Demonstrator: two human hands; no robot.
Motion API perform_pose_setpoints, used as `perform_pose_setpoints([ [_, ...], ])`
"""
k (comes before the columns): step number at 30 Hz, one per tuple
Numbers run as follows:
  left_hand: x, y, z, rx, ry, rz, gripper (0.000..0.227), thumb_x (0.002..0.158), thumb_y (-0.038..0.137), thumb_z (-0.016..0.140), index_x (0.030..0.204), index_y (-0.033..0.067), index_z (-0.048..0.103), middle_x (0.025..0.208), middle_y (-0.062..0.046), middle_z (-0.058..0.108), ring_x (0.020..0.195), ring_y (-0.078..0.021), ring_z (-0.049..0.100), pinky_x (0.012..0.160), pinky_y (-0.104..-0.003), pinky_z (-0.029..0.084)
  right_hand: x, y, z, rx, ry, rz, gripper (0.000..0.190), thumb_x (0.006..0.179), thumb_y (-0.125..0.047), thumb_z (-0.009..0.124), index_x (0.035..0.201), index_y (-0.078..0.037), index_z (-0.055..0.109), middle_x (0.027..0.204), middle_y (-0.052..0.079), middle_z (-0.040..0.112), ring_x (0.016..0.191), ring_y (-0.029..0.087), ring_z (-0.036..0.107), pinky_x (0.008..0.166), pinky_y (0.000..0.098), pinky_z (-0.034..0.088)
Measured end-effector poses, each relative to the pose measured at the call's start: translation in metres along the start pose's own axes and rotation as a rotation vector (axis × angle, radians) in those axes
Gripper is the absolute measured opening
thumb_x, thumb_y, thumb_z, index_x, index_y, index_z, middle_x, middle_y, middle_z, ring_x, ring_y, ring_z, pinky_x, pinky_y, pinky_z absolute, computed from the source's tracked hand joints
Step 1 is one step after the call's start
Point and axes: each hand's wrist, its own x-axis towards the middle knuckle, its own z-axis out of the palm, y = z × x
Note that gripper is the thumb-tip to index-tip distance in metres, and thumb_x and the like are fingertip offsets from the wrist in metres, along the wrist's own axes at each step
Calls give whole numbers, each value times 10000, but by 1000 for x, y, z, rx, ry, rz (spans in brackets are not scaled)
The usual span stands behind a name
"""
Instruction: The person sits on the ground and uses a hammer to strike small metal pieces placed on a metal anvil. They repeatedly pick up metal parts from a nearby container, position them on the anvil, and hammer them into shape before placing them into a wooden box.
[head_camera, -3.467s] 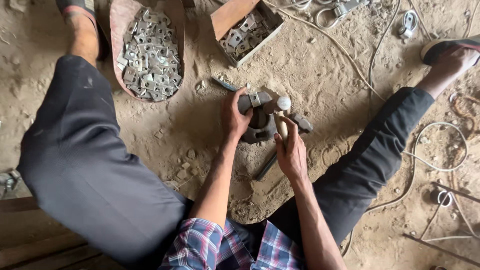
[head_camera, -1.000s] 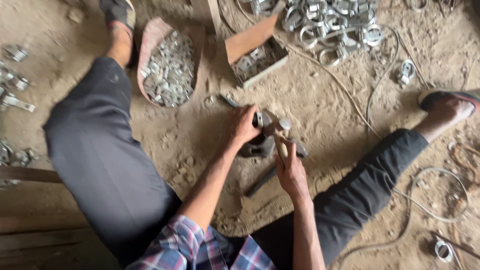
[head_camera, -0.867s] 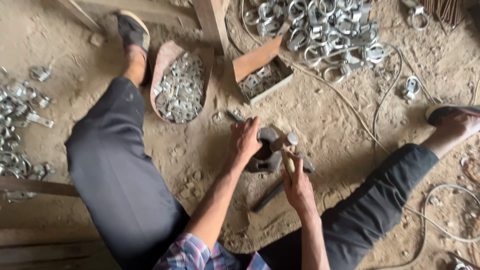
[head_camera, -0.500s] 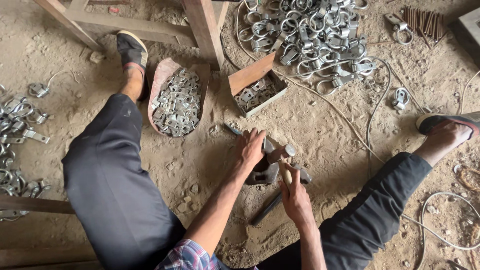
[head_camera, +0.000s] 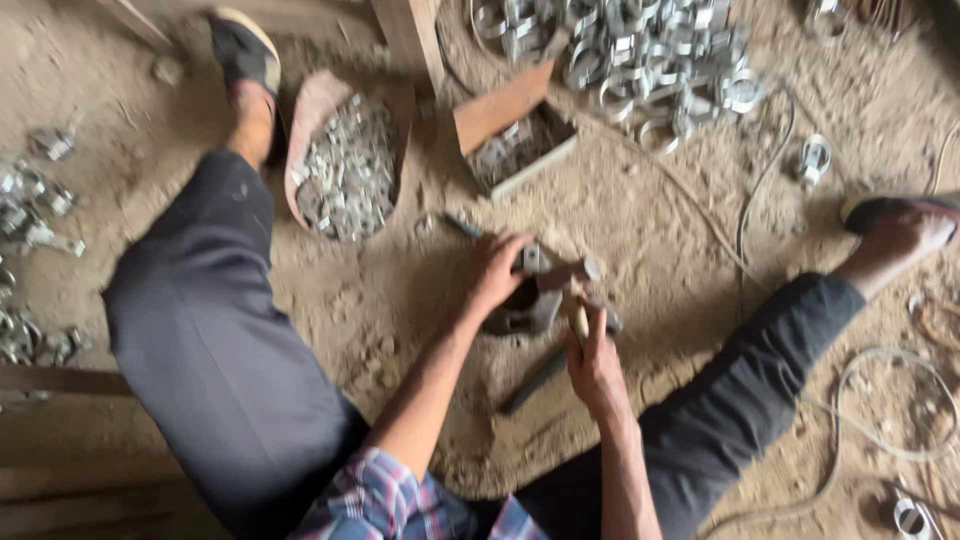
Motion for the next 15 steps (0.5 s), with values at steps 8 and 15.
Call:
perform_pose_setpoints([
  [8, -6, -5, -9, -48, -18, -45, 602, 794, 253, 890, 1339, 144, 656, 1313, -70, 667, 1221, -255, 603, 1101, -464, 428, -1, -4, 6, -40, 38, -126, 460, 1047, -137, 494, 1470, -68, 329, 1153, 280, 718, 816, 384, 763, 631, 487, 633],
  [15, -16, -13, -7, -113, 41, -24, 582, 840, 202, 852, 1372, 125, 629, 1326, -85, 668, 1239, -264, 604, 1100, -463, 456, -2, -4, 8, -61, 58, -137, 464, 1052, -146, 520, 1475, -70, 344, 1063, 276, 740, 841, 384, 770, 653, 489, 627],
])
